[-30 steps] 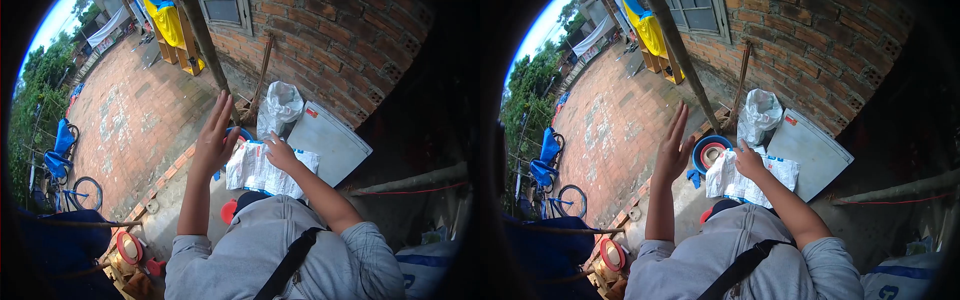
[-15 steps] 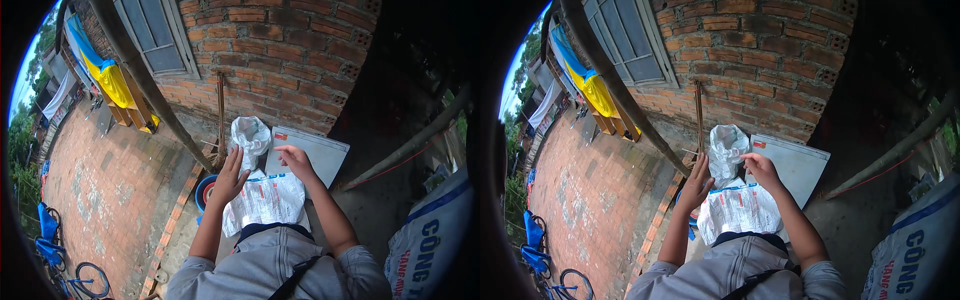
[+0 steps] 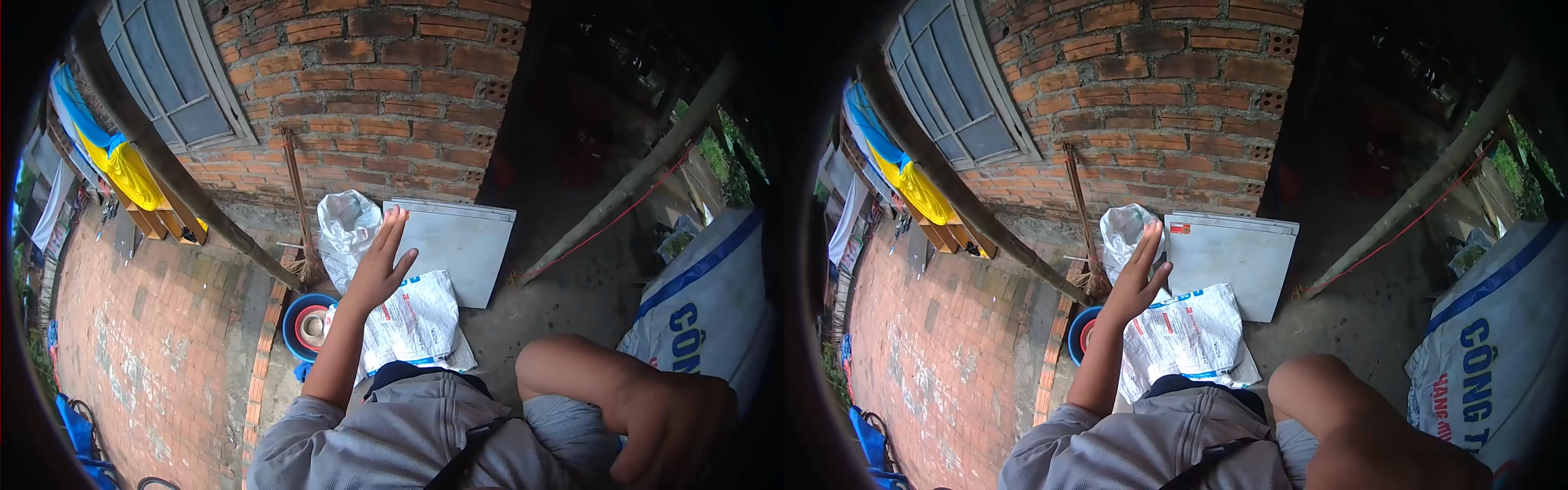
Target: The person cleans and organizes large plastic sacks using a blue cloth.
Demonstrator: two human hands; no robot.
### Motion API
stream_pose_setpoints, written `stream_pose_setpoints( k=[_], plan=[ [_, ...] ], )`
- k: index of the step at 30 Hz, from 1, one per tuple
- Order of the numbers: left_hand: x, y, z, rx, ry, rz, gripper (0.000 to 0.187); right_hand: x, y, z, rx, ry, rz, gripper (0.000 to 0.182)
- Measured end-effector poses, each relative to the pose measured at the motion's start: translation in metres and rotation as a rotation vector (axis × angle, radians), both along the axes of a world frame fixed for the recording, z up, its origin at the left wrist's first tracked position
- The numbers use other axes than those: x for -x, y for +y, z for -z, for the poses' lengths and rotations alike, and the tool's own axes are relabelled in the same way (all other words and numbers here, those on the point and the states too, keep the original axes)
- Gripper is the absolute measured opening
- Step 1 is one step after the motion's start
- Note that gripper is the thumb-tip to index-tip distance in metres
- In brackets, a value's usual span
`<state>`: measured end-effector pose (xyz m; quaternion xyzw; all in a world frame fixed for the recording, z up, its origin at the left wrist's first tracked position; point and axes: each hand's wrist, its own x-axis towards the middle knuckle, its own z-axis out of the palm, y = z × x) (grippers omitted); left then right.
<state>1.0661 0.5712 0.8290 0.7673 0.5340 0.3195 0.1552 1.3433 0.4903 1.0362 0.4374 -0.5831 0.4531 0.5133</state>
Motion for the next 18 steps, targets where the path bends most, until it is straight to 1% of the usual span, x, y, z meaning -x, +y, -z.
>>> stream_pose_setpoints(
  k=[1,2,3,4,5,6,8,9,10,11,12,13,14,15,16,17,18],
  plan=[
    [-0.009,-0.003,0.001,-0.010,0.006,0.021,0.064,-0.018,-0.003,-0.003,-0.091,-0.027,-0.022,0.028],
    [-0.018,-0.006,-0.001,-0.023,-0.003,0.010,0.064,-0.039,-0.003,-0.009,-0.242,-0.154,-0.085,0.030],
    [-0.027,-0.011,-0.001,-0.012,-0.020,0.002,0.065,-0.056,-0.008,-0.005,-0.373,-0.182,-0.057,0.018],
    [-0.035,-0.016,-0.001,0.003,-0.038,-0.003,0.065,-0.072,-0.011,0.003,-0.500,-0.208,-0.026,0.024],
    [-0.042,-0.020,0.001,-0.001,-0.020,-0.024,0.065,-0.090,-0.006,0.015,-0.503,-0.218,-0.033,0.024],
    [-0.050,-0.027,-0.002,0.005,0.010,-0.048,0.065,-0.108,0.004,0.032,-0.554,-0.283,-0.207,0.017],
    [-0.063,-0.040,-0.004,-0.008,0.042,-0.073,0.065,-0.121,0.026,0.059,-0.476,-0.292,-0.379,0.025],
    [-0.068,-0.047,-0.001,-0.004,0.071,-0.091,0.065,-0.118,0.038,0.072,-0.346,-0.236,-0.374,0.027],
    [-0.070,-0.053,0.006,-0.020,0.087,-0.113,0.065,-0.114,0.052,0.096,-0.233,-0.171,-0.390,0.027],
    [-0.074,-0.063,0.007,-0.015,0.097,-0.130,0.065,-0.107,0.061,0.132,-0.031,-0.076,-0.384,0.027],
    [-0.078,-0.072,0.007,-0.014,0.108,-0.150,0.065,-0.102,0.076,0.156,0.171,-0.183,-0.351,0.022],
    [-0.082,-0.082,0.008,-0.001,0.106,-0.171,0.065,-0.090,0.079,0.188,0.434,-0.167,-0.237,0.030],
    [-0.083,-0.091,0.010,0.015,0.095,-0.183,0.065,-0.078,0.082,0.211,0.648,-0.243,-0.100,0.039],
    [-0.085,-0.101,0.008,0.015,0.089,-0.198,0.065,-0.062,0.083,0.227,0.805,-0.334,0.013,0.047],
    [-0.088,-0.112,0.006,0.019,0.081,-0.216,0.065,-0.048,0.079,0.235,0.980,-0.536,0.164,0.049],
    [-0.090,-0.121,0.007,0.010,0.113,-0.256,0.066,-0.037,0.071,0.238,1.040,-0.733,0.297,0.050],
    [-0.087,-0.128,0.012,-0.025,0.159,-0.281,0.066,-0.027,0.066,0.250,1.000,-0.880,0.420,0.048]
  ],
)
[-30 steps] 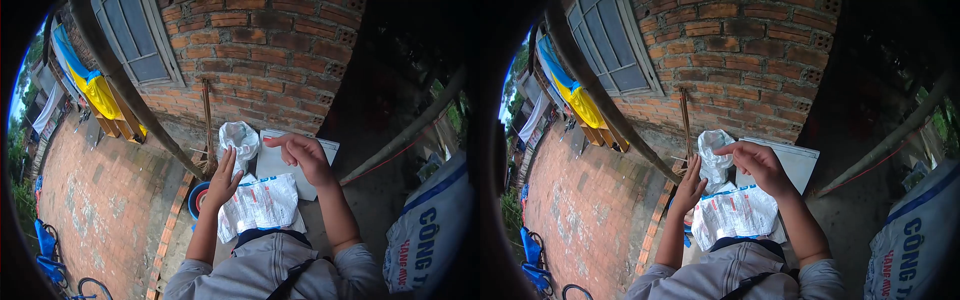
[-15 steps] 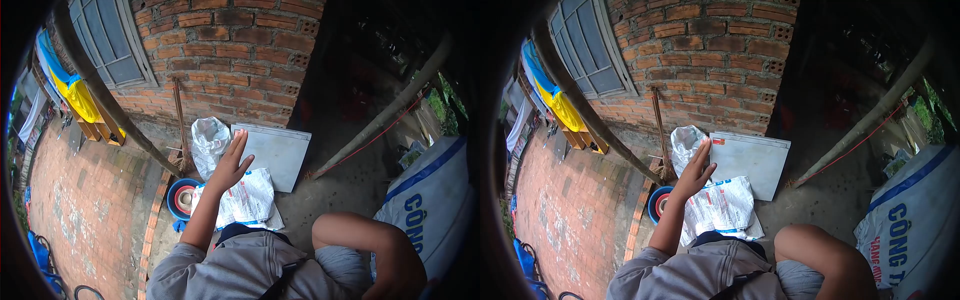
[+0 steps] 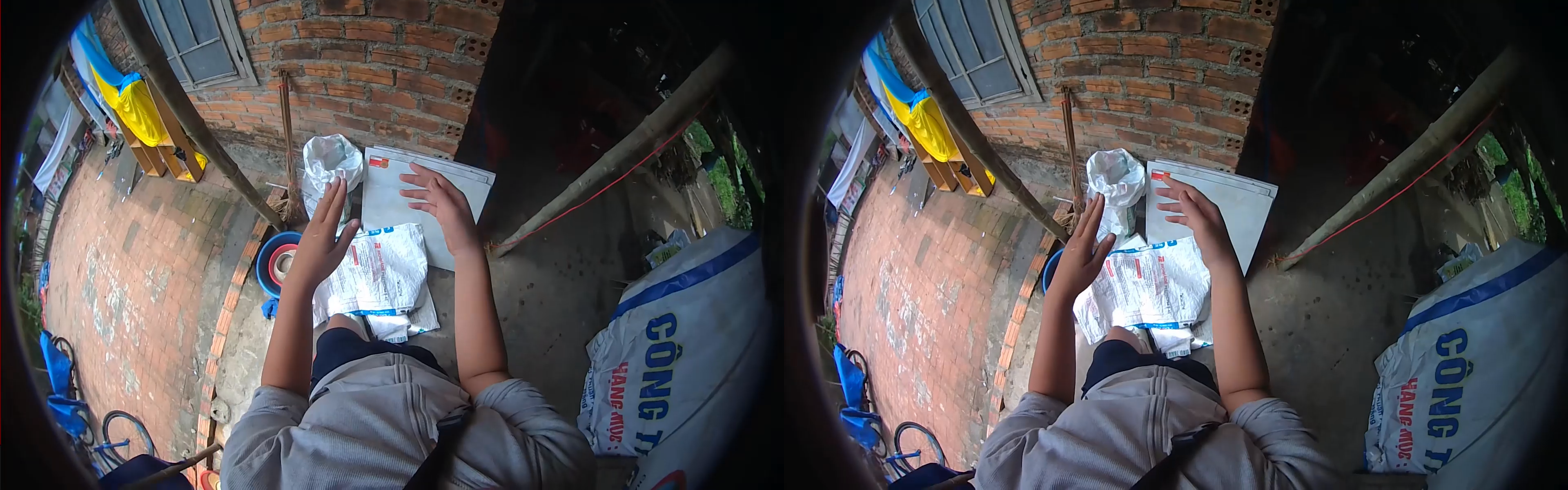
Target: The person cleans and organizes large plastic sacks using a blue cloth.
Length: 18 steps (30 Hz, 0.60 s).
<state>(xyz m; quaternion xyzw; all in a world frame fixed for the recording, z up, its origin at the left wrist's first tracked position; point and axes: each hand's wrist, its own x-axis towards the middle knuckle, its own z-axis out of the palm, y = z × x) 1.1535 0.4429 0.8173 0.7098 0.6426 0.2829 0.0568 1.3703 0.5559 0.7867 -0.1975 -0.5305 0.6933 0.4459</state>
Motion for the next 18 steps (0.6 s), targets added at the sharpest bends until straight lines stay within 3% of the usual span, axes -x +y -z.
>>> stream_pose_setpoints(
  k=[2,4,6,7,10,18],
  plan=[
    [0.000,-0.016,-0.003,-0.016,0.030,-0.041,0.066,0.026,-0.012,0.031,-0.091,-0.179,0.049,0.047],
    [0.003,-0.032,-0.011,-0.027,0.106,-0.076,0.066,0.044,-0.023,0.051,-0.049,-0.154,-0.029,0.049],
    [0.014,-0.047,-0.013,-0.031,0.185,-0.113,0.067,0.058,-0.037,0.063,-0.480,-0.422,0.177,0.052],
    [0.016,-0.056,-0.021,0.001,0.177,-0.141,0.067,0.060,-0.044,0.057,-0.506,-0.460,0.156,0.056],
    [0.027,-0.081,-0.038,-0.020,0.216,-0.204,0.066,0.075,-0.053,0.057,-0.620,-0.472,0.160,0.058],
    [0.052,-0.138,-0.066,0.032,0.321,-0.292,0.063,0.107,-0.086,0.060,-0.623,-0.426,0.077,0.056]
  ],
)
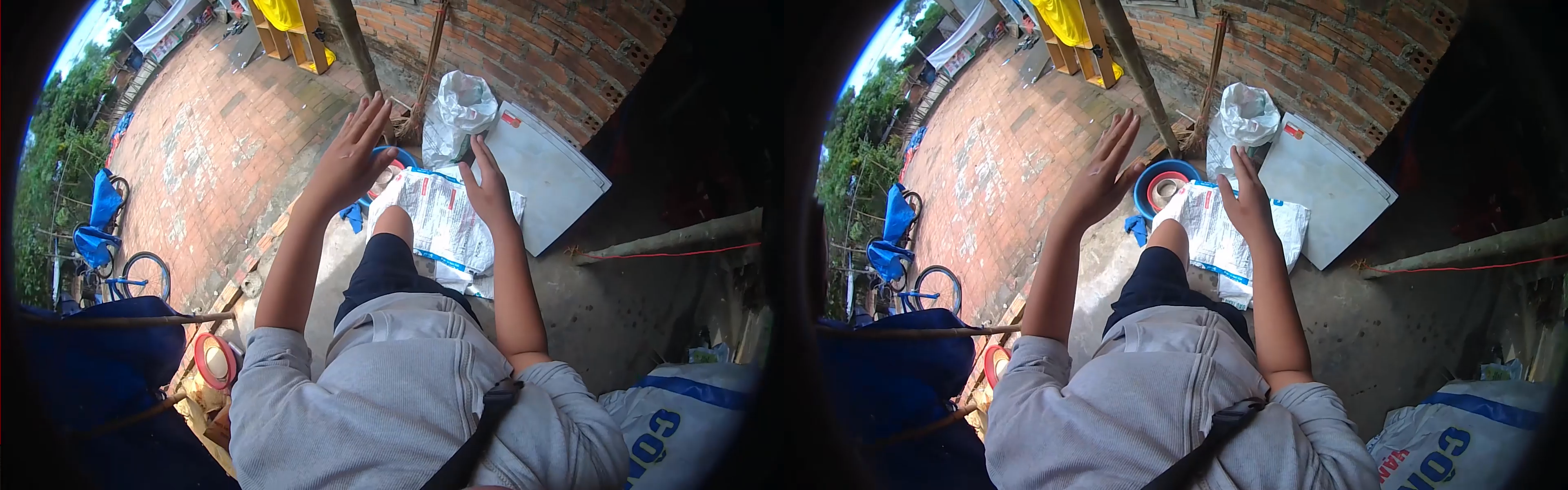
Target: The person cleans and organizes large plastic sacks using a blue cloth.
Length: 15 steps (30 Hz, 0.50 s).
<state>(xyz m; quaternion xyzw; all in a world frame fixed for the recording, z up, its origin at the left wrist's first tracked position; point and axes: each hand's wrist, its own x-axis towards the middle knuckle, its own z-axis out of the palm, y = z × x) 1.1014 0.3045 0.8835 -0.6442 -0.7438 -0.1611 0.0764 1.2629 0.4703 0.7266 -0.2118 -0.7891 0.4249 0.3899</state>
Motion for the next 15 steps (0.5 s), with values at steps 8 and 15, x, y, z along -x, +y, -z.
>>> stream_pose_setpoints(
  k=[8,15],
  plan=[
    [0.053,-0.036,0.001,-0.080,-0.118,-0.137,0.065,0.048,0.002,0.001,-0.052,-0.066,-0.087,0.056],
    [0.129,-0.040,0.042,-0.078,-0.323,-0.240,0.065,0.084,0.021,0.012,-0.002,-0.119,0.013,0.057]
  ],
)
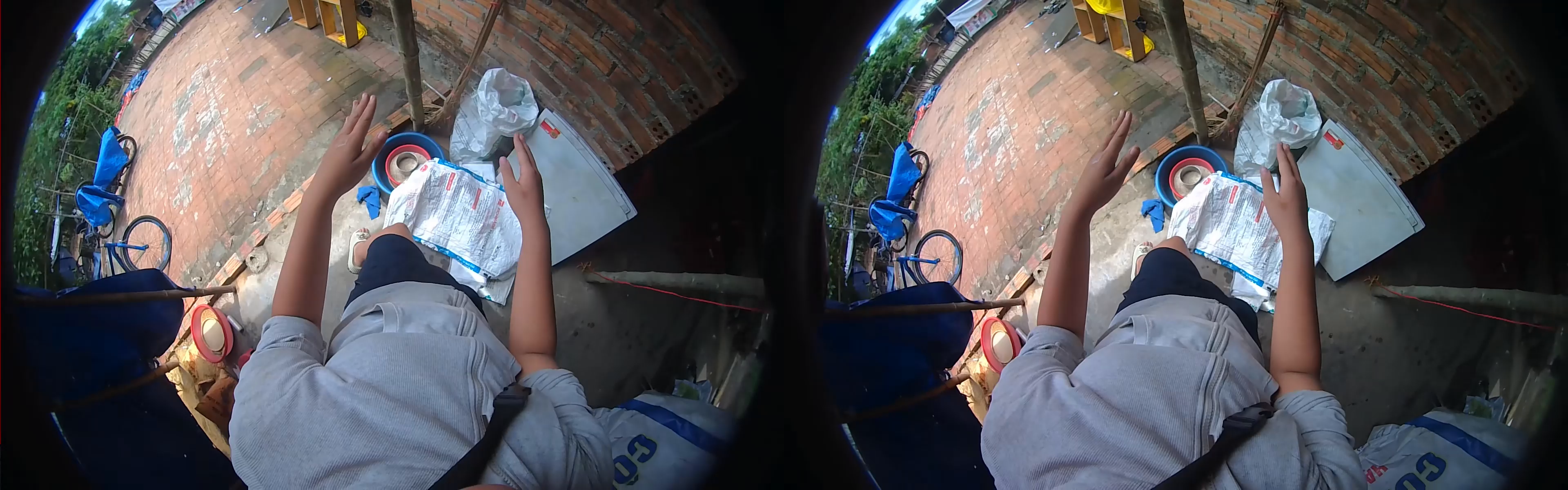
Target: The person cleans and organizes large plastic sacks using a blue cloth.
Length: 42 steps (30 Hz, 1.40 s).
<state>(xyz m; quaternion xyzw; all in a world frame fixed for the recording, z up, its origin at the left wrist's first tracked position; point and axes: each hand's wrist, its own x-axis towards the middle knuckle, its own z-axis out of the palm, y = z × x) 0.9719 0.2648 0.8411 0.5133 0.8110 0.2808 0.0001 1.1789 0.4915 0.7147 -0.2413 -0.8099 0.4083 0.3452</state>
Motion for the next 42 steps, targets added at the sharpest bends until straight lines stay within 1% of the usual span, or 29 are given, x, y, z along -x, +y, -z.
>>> stream_pose_setpoints(
  k=[6,8,9,11,12,13,15,16,18,19,21,22,23,24,25,29,32,34,36,37,38,40,41,42],
  plan=[
    [0.113,0.009,0.022,0.053,-0.038,-0.002,0.066,0.075,0.003,0.031,0.060,-0.112,0.060,0.058],
    [0.159,0.012,0.034,0.042,-0.115,-0.015,0.065,0.113,0.001,0.036,0.088,-0.161,0.067,0.057],
    [0.186,0.011,0.046,0.043,-0.123,-0.011,0.065,0.135,-0.004,0.041,0.089,-0.168,0.071,0.057],
    [0.236,0.009,0.075,0.000,-0.253,-0.021,0.065,0.175,-0.010,0.051,0.108,-0.227,0.074,0.057],
    [0.255,0.007,0.087,0.008,-0.309,-0.067,0.065,0.195,-0.018,0.051,0.194,-0.205,0.060,0.058],
    [0.274,0.005,0.102,0.011,-0.325,-0.063,0.065,0.213,-0.021,0.063,0.195,-0.221,0.065,0.058],
    [0.308,-0.002,0.136,0.049,-0.644,-0.177,0.065,0.245,-0.032,0.094,0.271,-0.257,0.046,0.059],
    [0.321,-0.005,0.155,0.060,-0.659,-0.179,0.065,0.259,-0.038,0.104,0.252,-0.303,0.071,0.059],
    [0.341,-0.010,0.194,0.059,-1.013,-0.332,0.067,0.283,-0.050,0.123,0.318,-0.321,0.085,0.057],
    [0.342,-0.014,0.213,0.070,-1.030,-0.339,0.067,0.289,-0.058,0.132,0.374,-0.329,0.096,0.056],
    [0.338,-0.016,0.245,0.081,-0.977,-0.361,0.067,0.296,-0.071,0.152,0.366,-0.365,0.037,0.057],
    [0.336,-0.016,0.256,0.187,-0.843,-0.339,0.067,0.295,-0.074,0.162,0.343,-0.388,0.015,0.058],
    [0.329,-0.017,0.267,0.205,-0.854,-0.337,0.067,0.293,-0.077,0.172,0.322,-0.409,-0.010,0.058],
    [0.320,-0.016,0.279,0.203,-0.795,-0.288,0.066,0.289,-0.077,0.175,0.373,-0.476,-0.004,0.059],
    [0.311,-0.016,0.290,0.197,-0.736,-0.241,0.065,0.283,-0.077,0.191,0.383,-0.485,-0.002,0.059],
    [0.271,-0.015,0.324,0.222,-0.592,-0.201,0.063,0.247,-0.078,0.238,0.388,-0.451,0.048,0.058],
    [0.240,-0.016,0.339,0.273,-0.581,-0.206,0.064,0.215,-0.083,0.259,0.460,-0.394,0.140,0.056],
    [0.228,-0.016,0.361,0.295,-0.570,-0.204,0.064,0.197,-0.087,0.281,0.475,-0.392,0.144,0.056],
    [0.225,-0.019,0.396,0.302,-0.663,-0.266,0.068,0.186,-0.091,0.303,0.487,-0.391,0.153,0.055],
    [0.227,-0.020,0.416,0.308,-0.664,-0.264,0.068,0.182,-0.095,0.314,0.496,-0.385,0.171,0.055],
    [0.232,-0.021,0.436,0.340,-0.768,-0.312,0.071,0.177,-0.099,0.325,0.504,-0.381,0.188,0.054],
    [0.251,-0.021,0.489,0.370,-0.920,-0.387,0.078,0.170,-0.106,0.348,0.513,-0.374,0.193,0.054],
    [0.267,-0.017,0.521,0.365,-0.909,-0.380,0.078,0.174,-0.108,0.364,0.520,-0.359,0.200,0.053],
    [0.278,-0.015,0.547,0.413,-0.937,-0.390,0.079,0.175,-0.110,0.385,0.498,-0.337,0.212,0.053]
  ],
)
